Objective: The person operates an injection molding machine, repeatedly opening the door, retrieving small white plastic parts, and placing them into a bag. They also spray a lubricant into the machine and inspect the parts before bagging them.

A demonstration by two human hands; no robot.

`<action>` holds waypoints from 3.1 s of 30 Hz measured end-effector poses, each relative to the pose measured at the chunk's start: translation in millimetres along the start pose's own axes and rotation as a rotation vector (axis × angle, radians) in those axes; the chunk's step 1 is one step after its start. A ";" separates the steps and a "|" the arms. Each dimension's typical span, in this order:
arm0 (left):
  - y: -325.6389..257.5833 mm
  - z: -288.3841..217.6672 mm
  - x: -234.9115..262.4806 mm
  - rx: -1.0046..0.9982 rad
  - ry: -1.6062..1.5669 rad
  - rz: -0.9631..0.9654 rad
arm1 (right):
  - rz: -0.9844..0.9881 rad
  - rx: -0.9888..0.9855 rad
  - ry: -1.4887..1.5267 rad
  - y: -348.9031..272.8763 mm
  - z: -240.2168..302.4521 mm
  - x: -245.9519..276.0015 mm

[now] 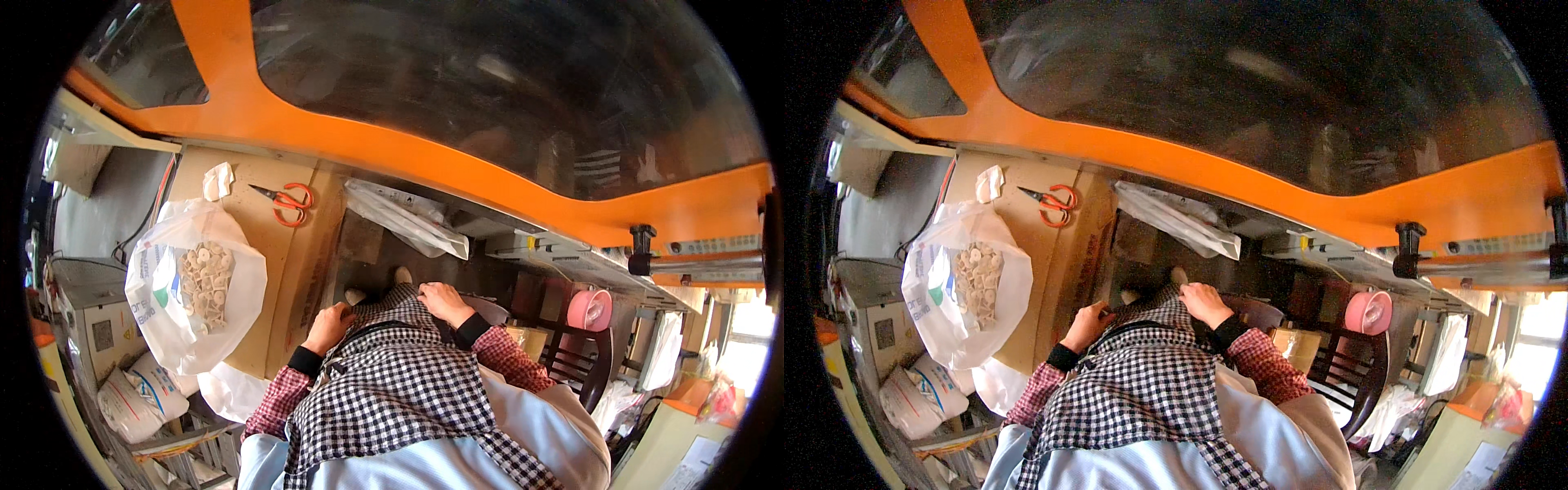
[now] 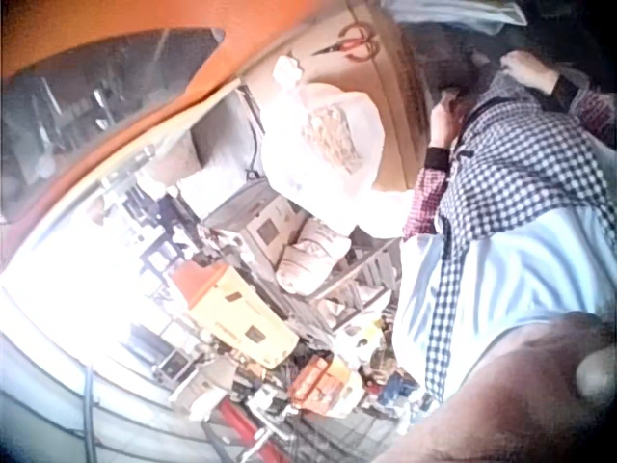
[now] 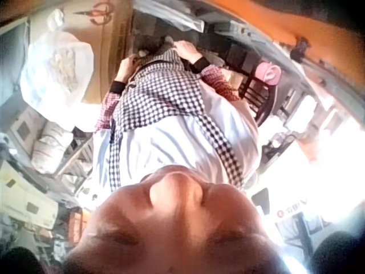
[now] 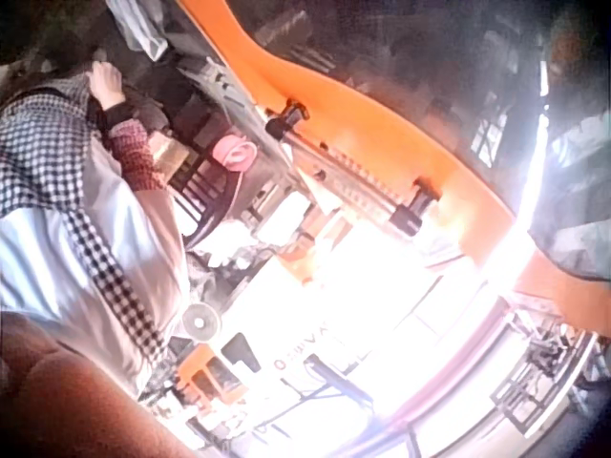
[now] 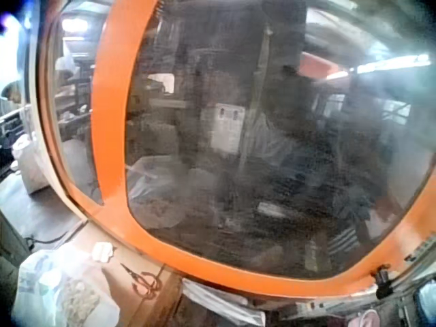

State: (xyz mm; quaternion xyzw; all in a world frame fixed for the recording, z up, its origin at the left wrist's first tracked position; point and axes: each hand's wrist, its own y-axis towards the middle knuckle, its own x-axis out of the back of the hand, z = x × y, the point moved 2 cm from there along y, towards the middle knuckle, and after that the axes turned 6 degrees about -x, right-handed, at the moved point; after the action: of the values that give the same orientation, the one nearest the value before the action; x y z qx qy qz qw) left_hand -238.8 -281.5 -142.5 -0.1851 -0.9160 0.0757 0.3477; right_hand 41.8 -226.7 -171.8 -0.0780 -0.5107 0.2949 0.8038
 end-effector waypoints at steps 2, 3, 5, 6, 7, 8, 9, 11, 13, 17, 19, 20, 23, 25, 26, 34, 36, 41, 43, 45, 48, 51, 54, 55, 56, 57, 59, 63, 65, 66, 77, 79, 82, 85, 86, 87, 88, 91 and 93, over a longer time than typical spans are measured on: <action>-4.3 8.8 -7.9 0.009 0.013 0.011 | -0.012 -0.011 0.001 -3.3 -7.0 -0.5; -6.4 11.7 -12.4 0.011 0.022 0.015 | -0.006 -0.013 -0.003 -3.5 -9.0 -0.5; -5.8 13.4 -18.3 0.024 0.064 0.046 | 0.013 -0.014 -0.011 -3.6 -12.9 -0.9; -4.7 10.4 -21.9 0.034 0.098 0.075 | -0.009 0.001 -0.005 -3.7 -15.4 -0.9; -3.8 6.9 -26.1 0.044 0.132 0.104 | -0.031 0.015 0.000 -4.0 -18.6 -0.8; -4.0 -2.2 -26.7 0.045 0.062 0.082 | -0.054 0.031 0.006 -4.0 -20.5 0.0; -2.3 -8.0 -28.0 0.038 0.092 0.101 | -0.054 0.036 0.011 -3.9 -22.9 0.9; 4.1 -9.9 -34.6 0.032 0.162 0.145 | -0.054 0.041 0.019 -5.0 -28.0 4.1; 6.0 -15.3 -38.2 0.025 0.166 0.127 | -0.019 -0.001 0.012 -9.5 -33.0 2.4; 11.5 -28.2 -52.7 -0.056 0.169 0.035 | 0.027 -0.029 0.023 -21.1 -50.7 -2.4; 12.5 -35.5 -58.3 -0.009 0.133 0.078 | 0.033 -0.021 0.002 -24.7 -64.4 -8.4; 12.0 -39.5 -61.4 0.017 0.111 0.100 | 0.071 -0.039 0.006 -27.5 -67.7 -7.3; 9.0 -37.2 -70.1 -0.030 0.131 0.071 | 0.122 -0.059 0.005 -30.9 -78.1 -8.5; 5.9 -32.7 -79.3 -0.011 0.094 0.055 | 0.142 -0.067 -0.014 -32.3 -81.1 -7.9; 6.3 -36.5 -79.4 -0.004 0.075 0.046 | 0.150 -0.072 -0.025 -32.1 -82.6 -7.3; -2.3 -32.2 -90.1 0.093 0.048 0.027 | 0.144 -0.042 -0.016 -17.0 -77.1 -5.0; -5.6 -29.5 -90.1 0.098 0.065 0.006 | 0.154 -0.025 -0.042 -10.1 -74.5 -4.8; -18.8 -21.0 -90.5 0.094 -0.075 -0.057 | 0.175 0.031 -0.084 4.6 -72.8 -11.9; -25.8 -7.1 -97.5 0.032 -0.200 -0.122 | 0.197 0.046 -0.113 6.2 -67.8 -8.9; -25.7 -8.0 -91.2 -0.018 -0.198 -0.157 | 0.225 0.027 -0.138 8.9 -64.6 -8.6; -28.4 6.8 -90.6 -0.082 -0.216 -0.250 | 0.217 -0.027 -0.127 8.7 -59.6 -5.0; -24.2 20.8 -79.7 -0.102 -0.288 -0.118 | 0.195 -0.118 -0.092 5.1 -52.8 -4.4; -28.0 18.7 -62.4 0.031 -0.292 -0.060 | 0.222 -0.169 -0.067 -8.0 -48.6 -16.4; -28.6 5.1 -49.2 0.066 -0.154 -0.054 | 0.249 -0.195 -0.077 -8.8 -47.3 -21.0; -30.3 -15.7 -30.6 0.108 -0.019 -0.046 | 0.281 -0.222 -0.087 -11.7 -40.9 -21.6; -35.3 -13.0 -31.3 0.098 -0.006 -0.055 | 0.308 -0.250 -0.097 -15.3 -36.1 -22.5; -48.6 -0.4 -35.7 0.070 0.024 -0.074 | 0.295 -0.254 -0.083 -23.3 -32.1 -31.4; -72.4 53.3 -71.5 0.065 -0.326 -0.100 | 0.279 -0.319 -0.025 -40.7 -30.3 -55.2; -75.7 53.3 -68.2 0.043 -0.229 -0.046 | 0.323 -0.293 -0.037 -50.4 -32.2 -69.2; -75.4 48.6 -63.9 0.022 -0.090 0.008 | 0.344 -0.279 -0.044 -55.0 -34.5 -75.9; -75.3 40.7 -46.7 0.059 0.067 0.095 | 0.234 -0.388 0.076 -71.5 -83.9 -137.1; -81.3 45.6 -43.8 0.055 0.044 0.054 | 0.236 -0.334 0.082 -64.3 -84.7 -140.8; -91.5 64.3 -47.6 0.138 -0.011 0.050 | 0.240 -0.254 0.098 -50.2 -86.9 -146.4; -96.6 77.0 -48.5 0.157 0.080 0.062 | 0.226 -0.253 0.071 -37.3 -70.5 -130.8; -97.2 81.4 -51.4 0.168 0.109 0.080 | 0.199 -0.236 0.056 -37.8 -65.0 -124.8; -96.9 86.2 -53.7 0.177 0.140 0.101 | 0.170 -0.221 0.043 -38.5 -59.4 -118.9; -95.3 91.0 -54.8 0.154 0.117 0.099 | 0.165 -0.227 0.060 -39.3 -54.3 -113.5; -95.3 102.8 -58.8 0.080 0.030 0.069 | 0.172 -0.272 0.086 -42.7 -45.6 -101.5; -88.5 98.0 -49.9 -0.011 -0.032 0.046 | 0.181 -0.368 0.101 -49.9 -56.5 -109.2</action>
State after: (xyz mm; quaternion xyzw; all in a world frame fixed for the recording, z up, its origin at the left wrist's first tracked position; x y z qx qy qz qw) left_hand -295.0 -383.4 -222.4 -0.2071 -0.9173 0.0815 0.3303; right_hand 77.2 -317.8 -261.5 -0.2837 -0.5057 0.2635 0.7709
